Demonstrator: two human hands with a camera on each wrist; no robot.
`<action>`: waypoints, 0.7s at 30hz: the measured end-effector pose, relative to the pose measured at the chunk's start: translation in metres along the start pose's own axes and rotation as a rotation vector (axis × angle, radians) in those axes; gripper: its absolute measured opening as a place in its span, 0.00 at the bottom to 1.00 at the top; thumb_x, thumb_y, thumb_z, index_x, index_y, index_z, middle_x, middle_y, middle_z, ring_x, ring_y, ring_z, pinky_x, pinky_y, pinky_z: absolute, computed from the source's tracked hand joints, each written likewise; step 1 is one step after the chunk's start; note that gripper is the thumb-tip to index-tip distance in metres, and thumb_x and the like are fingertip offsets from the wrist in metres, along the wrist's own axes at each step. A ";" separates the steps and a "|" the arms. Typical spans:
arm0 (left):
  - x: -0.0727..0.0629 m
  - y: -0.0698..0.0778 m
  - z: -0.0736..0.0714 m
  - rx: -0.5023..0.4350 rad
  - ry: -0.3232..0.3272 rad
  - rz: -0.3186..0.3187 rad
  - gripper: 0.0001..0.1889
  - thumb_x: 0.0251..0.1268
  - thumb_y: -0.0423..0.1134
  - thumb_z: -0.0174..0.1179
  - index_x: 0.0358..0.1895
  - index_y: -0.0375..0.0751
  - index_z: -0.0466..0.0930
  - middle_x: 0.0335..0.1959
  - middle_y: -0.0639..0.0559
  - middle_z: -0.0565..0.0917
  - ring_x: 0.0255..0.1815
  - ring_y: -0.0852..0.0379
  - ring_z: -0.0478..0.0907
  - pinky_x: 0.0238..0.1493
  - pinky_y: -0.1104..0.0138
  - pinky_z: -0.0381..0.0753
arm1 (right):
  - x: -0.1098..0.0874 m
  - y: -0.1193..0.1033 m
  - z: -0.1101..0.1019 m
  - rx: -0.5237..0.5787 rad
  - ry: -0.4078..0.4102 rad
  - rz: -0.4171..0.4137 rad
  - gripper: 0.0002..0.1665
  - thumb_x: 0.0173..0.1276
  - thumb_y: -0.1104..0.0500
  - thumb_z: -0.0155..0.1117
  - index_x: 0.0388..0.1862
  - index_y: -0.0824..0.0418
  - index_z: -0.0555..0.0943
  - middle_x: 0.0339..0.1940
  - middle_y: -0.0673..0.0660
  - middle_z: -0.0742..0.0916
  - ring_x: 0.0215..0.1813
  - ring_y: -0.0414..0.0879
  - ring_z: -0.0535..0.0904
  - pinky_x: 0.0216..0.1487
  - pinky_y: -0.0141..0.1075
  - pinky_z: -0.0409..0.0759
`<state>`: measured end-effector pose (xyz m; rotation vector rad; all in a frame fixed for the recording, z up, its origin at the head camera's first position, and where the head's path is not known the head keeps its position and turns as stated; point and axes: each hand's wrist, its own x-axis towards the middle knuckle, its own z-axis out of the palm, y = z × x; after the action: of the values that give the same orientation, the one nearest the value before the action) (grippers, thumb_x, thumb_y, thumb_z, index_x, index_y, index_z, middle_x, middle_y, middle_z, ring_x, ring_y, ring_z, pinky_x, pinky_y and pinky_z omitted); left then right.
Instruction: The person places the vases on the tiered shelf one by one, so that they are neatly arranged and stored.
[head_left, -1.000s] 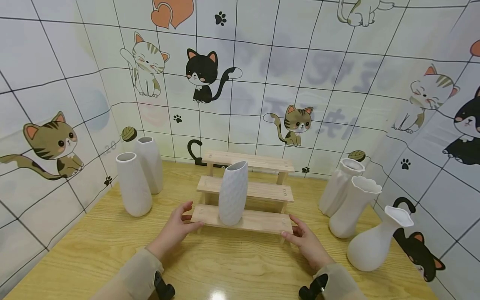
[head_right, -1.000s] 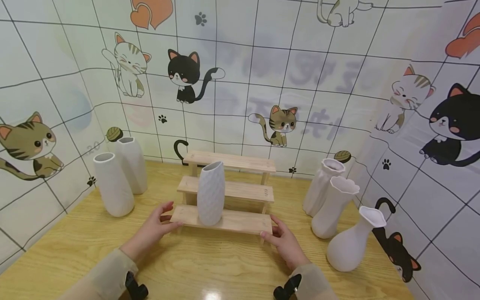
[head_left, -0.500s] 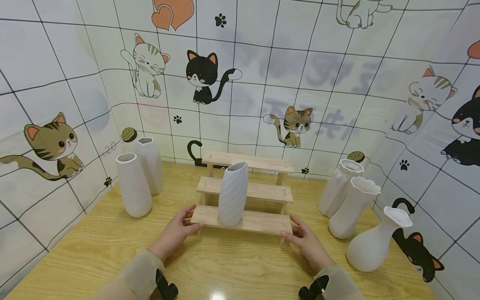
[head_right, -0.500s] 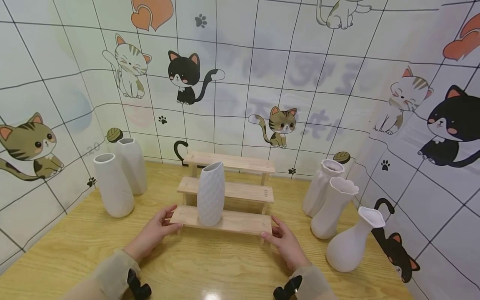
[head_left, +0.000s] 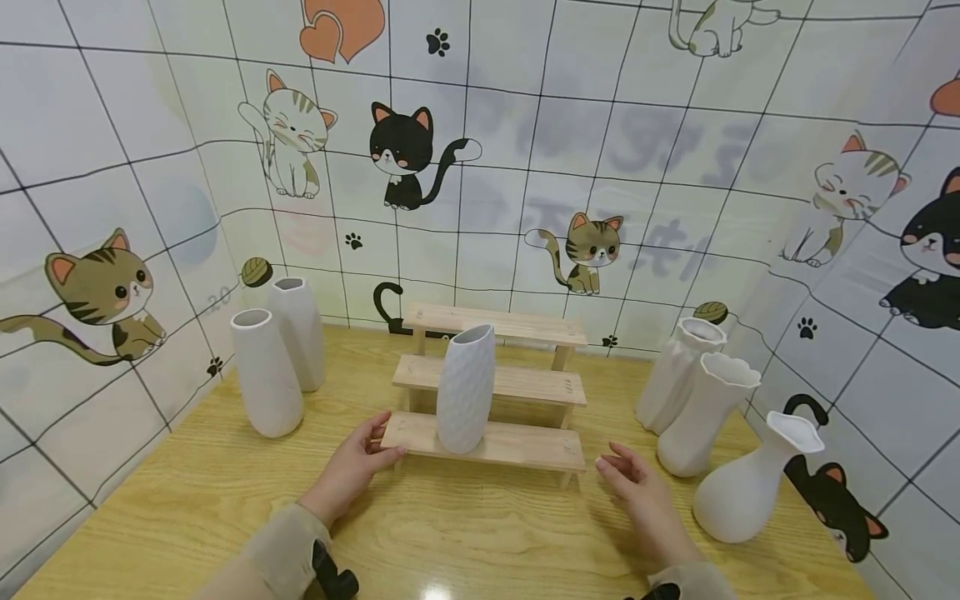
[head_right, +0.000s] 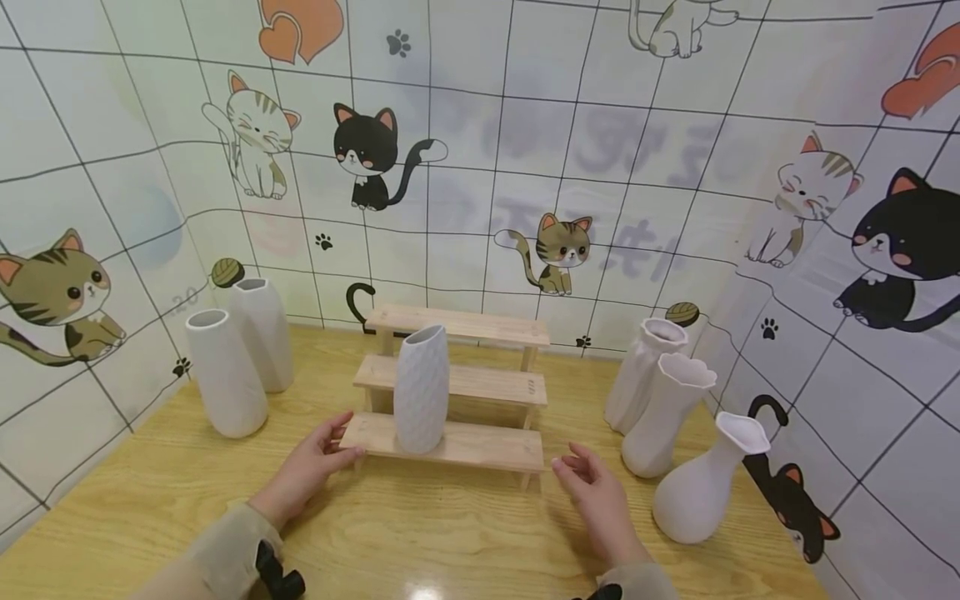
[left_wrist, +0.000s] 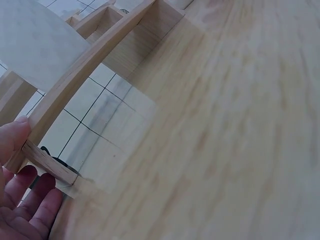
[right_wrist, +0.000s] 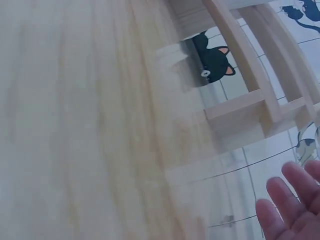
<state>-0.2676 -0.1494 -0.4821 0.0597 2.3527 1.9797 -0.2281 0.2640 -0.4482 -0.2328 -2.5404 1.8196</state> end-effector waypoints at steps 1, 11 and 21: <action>0.000 0.001 0.000 -0.004 -0.001 0.004 0.42 0.58 0.45 0.69 0.73 0.46 0.58 0.61 0.44 0.71 0.53 0.51 0.73 0.52 0.60 0.74 | -0.003 -0.002 -0.002 -0.005 0.029 0.001 0.41 0.71 0.43 0.59 0.72 0.65 0.61 0.63 0.65 0.74 0.58 0.48 0.73 0.51 0.38 0.74; 0.000 0.002 0.003 -0.045 0.011 0.012 0.41 0.58 0.43 0.69 0.73 0.43 0.58 0.54 0.44 0.74 0.49 0.51 0.72 0.48 0.64 0.74 | -0.031 -0.007 -0.029 0.068 0.364 0.010 0.36 0.68 0.40 0.59 0.66 0.63 0.69 0.36 0.37 0.80 0.41 0.37 0.73 0.39 0.27 0.71; -0.002 -0.002 0.003 -0.050 0.009 0.018 0.41 0.58 0.44 0.69 0.73 0.44 0.59 0.54 0.44 0.75 0.50 0.51 0.73 0.50 0.61 0.74 | -0.046 0.003 -0.067 0.487 0.925 -0.172 0.09 0.64 0.56 0.68 0.43 0.52 0.82 0.26 0.39 0.84 0.28 0.30 0.78 0.28 0.18 0.72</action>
<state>-0.2656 -0.1471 -0.4840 0.0707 2.3144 2.0506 -0.1757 0.3227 -0.4258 -0.6316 -1.4220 1.6402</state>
